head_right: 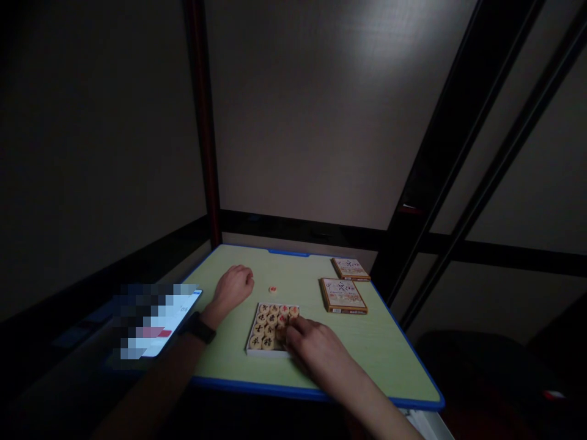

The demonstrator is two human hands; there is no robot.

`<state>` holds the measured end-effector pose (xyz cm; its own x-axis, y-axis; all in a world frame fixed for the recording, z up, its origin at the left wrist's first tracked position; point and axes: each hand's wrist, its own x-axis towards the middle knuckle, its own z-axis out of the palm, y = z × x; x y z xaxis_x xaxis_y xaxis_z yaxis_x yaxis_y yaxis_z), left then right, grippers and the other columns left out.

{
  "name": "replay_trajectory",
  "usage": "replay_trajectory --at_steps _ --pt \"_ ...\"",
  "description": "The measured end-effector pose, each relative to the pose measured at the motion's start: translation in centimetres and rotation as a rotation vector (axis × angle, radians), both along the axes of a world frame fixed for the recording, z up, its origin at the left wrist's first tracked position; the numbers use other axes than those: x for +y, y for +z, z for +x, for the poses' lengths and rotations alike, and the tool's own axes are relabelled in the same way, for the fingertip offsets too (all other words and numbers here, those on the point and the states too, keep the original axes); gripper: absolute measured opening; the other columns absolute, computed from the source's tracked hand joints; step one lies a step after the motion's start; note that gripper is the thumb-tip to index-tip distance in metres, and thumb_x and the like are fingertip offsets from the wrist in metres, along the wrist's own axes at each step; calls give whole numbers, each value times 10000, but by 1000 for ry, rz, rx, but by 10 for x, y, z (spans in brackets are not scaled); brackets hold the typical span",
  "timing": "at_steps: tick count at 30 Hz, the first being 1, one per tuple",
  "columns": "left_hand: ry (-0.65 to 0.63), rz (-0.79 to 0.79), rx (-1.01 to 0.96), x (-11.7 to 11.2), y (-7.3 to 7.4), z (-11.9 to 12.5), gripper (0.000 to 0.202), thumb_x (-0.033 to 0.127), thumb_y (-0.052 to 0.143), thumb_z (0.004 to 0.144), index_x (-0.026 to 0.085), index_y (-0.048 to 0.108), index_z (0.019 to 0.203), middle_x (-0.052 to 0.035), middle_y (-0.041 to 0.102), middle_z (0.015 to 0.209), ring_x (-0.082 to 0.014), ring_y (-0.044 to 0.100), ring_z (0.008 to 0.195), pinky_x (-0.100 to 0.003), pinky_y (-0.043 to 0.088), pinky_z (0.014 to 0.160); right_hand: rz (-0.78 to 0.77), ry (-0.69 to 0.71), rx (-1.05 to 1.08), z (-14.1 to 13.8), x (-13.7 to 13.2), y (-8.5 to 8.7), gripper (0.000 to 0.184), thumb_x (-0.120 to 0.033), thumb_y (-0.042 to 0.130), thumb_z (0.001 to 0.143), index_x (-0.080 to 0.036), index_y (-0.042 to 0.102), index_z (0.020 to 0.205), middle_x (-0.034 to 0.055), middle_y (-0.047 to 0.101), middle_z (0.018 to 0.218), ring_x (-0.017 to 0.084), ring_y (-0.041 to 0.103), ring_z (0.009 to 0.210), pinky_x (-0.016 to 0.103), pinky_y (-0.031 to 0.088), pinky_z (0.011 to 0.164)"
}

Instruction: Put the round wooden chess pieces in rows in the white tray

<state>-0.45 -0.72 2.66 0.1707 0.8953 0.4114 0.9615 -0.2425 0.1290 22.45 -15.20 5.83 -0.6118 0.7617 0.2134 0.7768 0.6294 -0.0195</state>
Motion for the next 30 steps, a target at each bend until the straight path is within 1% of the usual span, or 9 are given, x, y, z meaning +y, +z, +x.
replay_trajectory --at_steps 3,5,9,12,16,20,26,28,30 --pt "19 -27 3 -1 0 0 272 162 454 867 151 723 909 -124 716 990 -248 626 995 -344 487 906 12 -6 -20 0 0 -4 133 -147 539 957 -156 672 962 78 674 922 179 665 786 266 514 737" --pt "21 -39 4 -1 1 1 270 166 458 874 156 725 914 -123 717 996 -239 624 997 -333 484 908 -6 -1 -17 1 -1 -4 143 -138 532 957 -155 671 988 83 671 931 182 666 807 272 521 760" --pt "4 -39 -2 -3 3 1 257 159 467 879 158 721 921 -122 716 1004 -234 623 994 -327 484 902 -98 8 7 4 -2 -4 148 -152 520 952 -159 658 1007 97 653 1005 189 655 837 294 531 783" --pt "3 -39 -27 -4 3 1 250 148 473 871 155 718 916 -126 714 998 -240 623 996 -332 489 893 -182 42 80 9 0 -4 165 -190 505 957 -167 651 1030 101 625 1054 196 644 875 305 528 804" --pt "-13 -32 -29 -3 2 1 241 150 477 871 158 714 916 -121 709 989 -234 622 998 -321 484 907 -243 66 142 13 4 -8 182 -239 507 965 -167 658 1035 107 590 1061 206 620 890 309 518 804" --pt "-32 -31 -15 -1 1 0 248 151 464 879 142 709 922 -134 704 992 -247 621 1000 -334 486 908 -255 63 175 15 7 -12 192 -286 530 966 -167 677 1001 103 574 1043 206 606 883 306 507 800" --pt "-25 -43 -39 -1 1 0 234 151 477 877 158 708 910 -122 699 988 -238 616 1015 -325 483 910 -233 122 307 18 12 -14 214 -346 574 954 -172 700 947 79 557 1007 189 594 884 281 503 789" --pt "-28 -37 -39 -2 1 0 235 150 476 878 154 709 905 -124 699 985 -241 617 1013 -327 485 909 -224 136 354 17 14 -14 217 -357 615 932 -171 713 986 73 552 992 188 591 891 277 505 785" --pt "-31 -37 -40 -2 1 0 233 151 477 877 153 709 900 -128 701 983 -244 618 1011 -331 486 906 -228 135 355 14 17 -13 244 -373 666 897 -177 726 1030 66 549 976 189 588 893 275 505 784"
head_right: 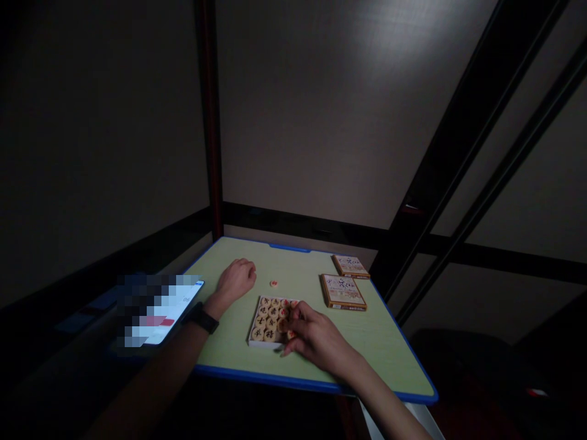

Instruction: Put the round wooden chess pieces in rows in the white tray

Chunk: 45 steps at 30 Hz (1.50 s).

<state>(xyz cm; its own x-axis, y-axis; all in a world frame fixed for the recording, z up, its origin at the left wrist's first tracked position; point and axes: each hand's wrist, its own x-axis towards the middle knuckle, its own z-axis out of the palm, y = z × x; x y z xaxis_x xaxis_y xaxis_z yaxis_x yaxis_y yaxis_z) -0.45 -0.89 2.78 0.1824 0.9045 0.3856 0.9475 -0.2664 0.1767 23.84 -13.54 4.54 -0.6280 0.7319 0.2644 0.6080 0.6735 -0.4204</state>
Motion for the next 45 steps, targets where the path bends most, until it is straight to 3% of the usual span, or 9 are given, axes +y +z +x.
replay_trajectory --at_steps 9,16,19,23,26,30,34,38,45 --pt "72 -21 -34 1 8 -6 269 170 455 888 161 721 926 -131 714 999 -241 646 1001 -318 503 874 -102 16 -58 -4 9 -1 221 -365 814 758 -209 774 909 38 620 933 188 610 896 260 487 784" --pt "189 -227 -1 2 16 -25 319 332 465 877 179 739 934 -146 730 1059 -269 693 943 -348 515 795 -97 48 -37 -4 7 6 265 -407 802 764 -227 786 957 50 655 954 202 620 927 292 497 832" --pt "70 -312 -42 1 16 -29 285 433 564 816 218 737 887 -99 741 1029 -255 687 941 -326 507 794 -91 59 -1 -5 19 16 201 -373 732 849 -232 788 981 58 666 938 198 628 912 300 499 822" --pt "-143 -361 -64 -1 15 -29 282 409 723 693 228 726 910 -59 730 1023 -215 674 935 -267 494 791 -12 -61 48 -14 67 23 212 -245 599 933 -170 786 866 60 661 805 170 625 761 275 483 725" --pt "-202 -395 -78 1 12 -27 185 282 725 701 202 715 868 -48 729 973 -197 671 904 -253 487 773 48 -146 -10 -28 109 14 190 -136 622 864 -166 776 970 82 693 911 182 629 811 288 474 777" --pt "-213 -329 -129 9 -1 -26 108 256 694 755 172 687 823 -72 720 957 -210 662 919 -277 486 799 34 -138 -125 -47 141 -5 213 -174 682 825 -178 768 1020 86 697 917 191 628 830 280 467 791" --pt "-208 -241 -187 14 -7 -22 119 253 642 812 163 672 884 -79 721 938 -214 658 928 -297 490 824 48 -132 -149 -55 143 -15 180 -84 641 802 -158 771 902 100 684 869 208 626 829 275 446 784" --pt "-350 -226 -335 7 2 -9 165 221 593 846 168 681 975 -63 735 940 -183 670 875 -277 509 796 70 -166 -124 -47 139 -14 298 -30 548 829 -155 737 1022 96 664 915 194 616 833 263 434 785" --pt "-547 -284 -502 -31 19 18 272 204 657 780 174 716 1044 -49 740 976 -159 674 811 -259 533 759 159 -278 100 -10 135 -12 259 -30 555 819 -138 742 962 86 677 917 180 621 845 261 458 778"
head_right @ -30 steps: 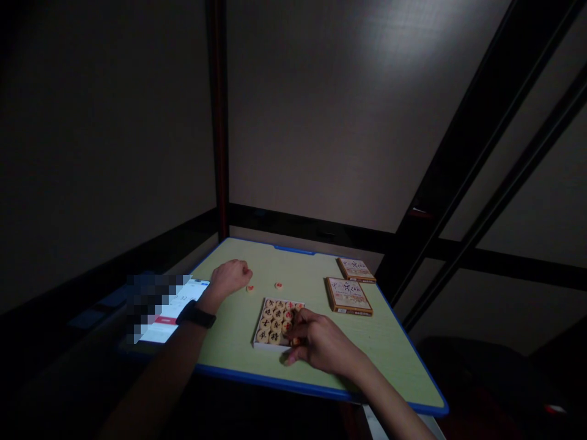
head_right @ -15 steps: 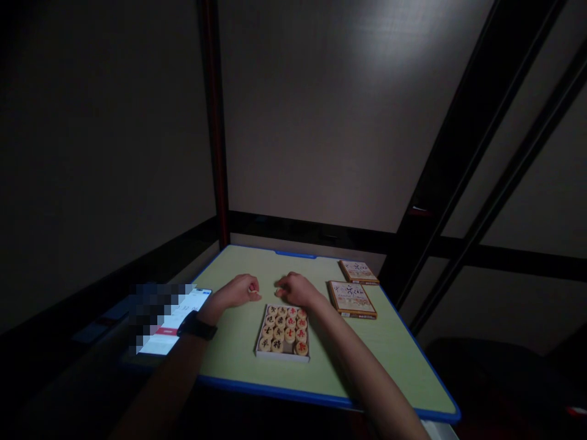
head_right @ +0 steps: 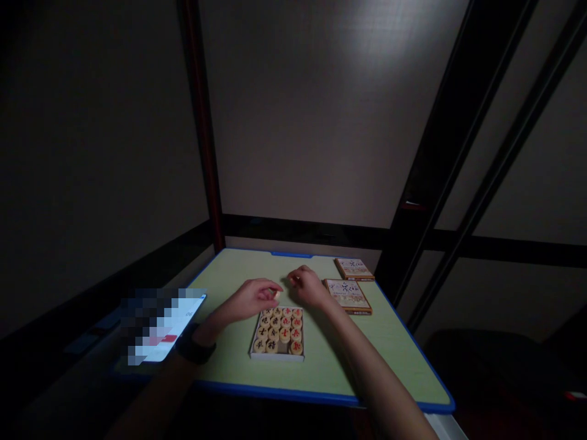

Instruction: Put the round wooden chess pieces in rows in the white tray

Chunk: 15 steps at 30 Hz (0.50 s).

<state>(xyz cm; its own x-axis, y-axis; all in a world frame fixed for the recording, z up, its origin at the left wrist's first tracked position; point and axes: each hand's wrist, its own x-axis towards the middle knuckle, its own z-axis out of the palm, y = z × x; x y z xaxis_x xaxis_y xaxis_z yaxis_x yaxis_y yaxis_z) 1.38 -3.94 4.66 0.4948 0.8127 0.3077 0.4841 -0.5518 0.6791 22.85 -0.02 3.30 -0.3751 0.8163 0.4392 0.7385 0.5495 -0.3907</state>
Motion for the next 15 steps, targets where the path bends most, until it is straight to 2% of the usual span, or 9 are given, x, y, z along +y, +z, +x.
replay_trajectory --at_steps 4,8,12,15 --pt "-137 137 219 -39 13 11 232 246 644 835 207 708 1055 -26 728 931 -173 659 852 -281 506 804 -2 -20 82 11 -2 -4 236 -76 594 806 -165 752 958 74 716 909 180 639 808 265 472 745" --pt "-140 213 446 -65 20 18 153 316 647 867 181 699 915 -39 707 895 -209 647 879 -310 483 811 -3 -7 62 7 -4 -4 243 -69 602 797 -164 758 957 75 730 900 175 642 787 259 470 733" --pt "-179 268 540 -65 16 22 207 389 701 839 184 699 869 -47 684 944 -221 632 922 -308 460 829 30 25 51 2 -7 -2 225 -65 598 817 -155 757 949 82 722 883 174 635 775 262 462 725" --pt "-199 246 608 -58 12 25 286 453 756 777 181 696 842 -49 670 947 -236 624 931 -309 456 808 50 44 62 1 -8 -2 214 -67 601 828 -159 753 948 79 713 886 171 630 775 259 459 720"
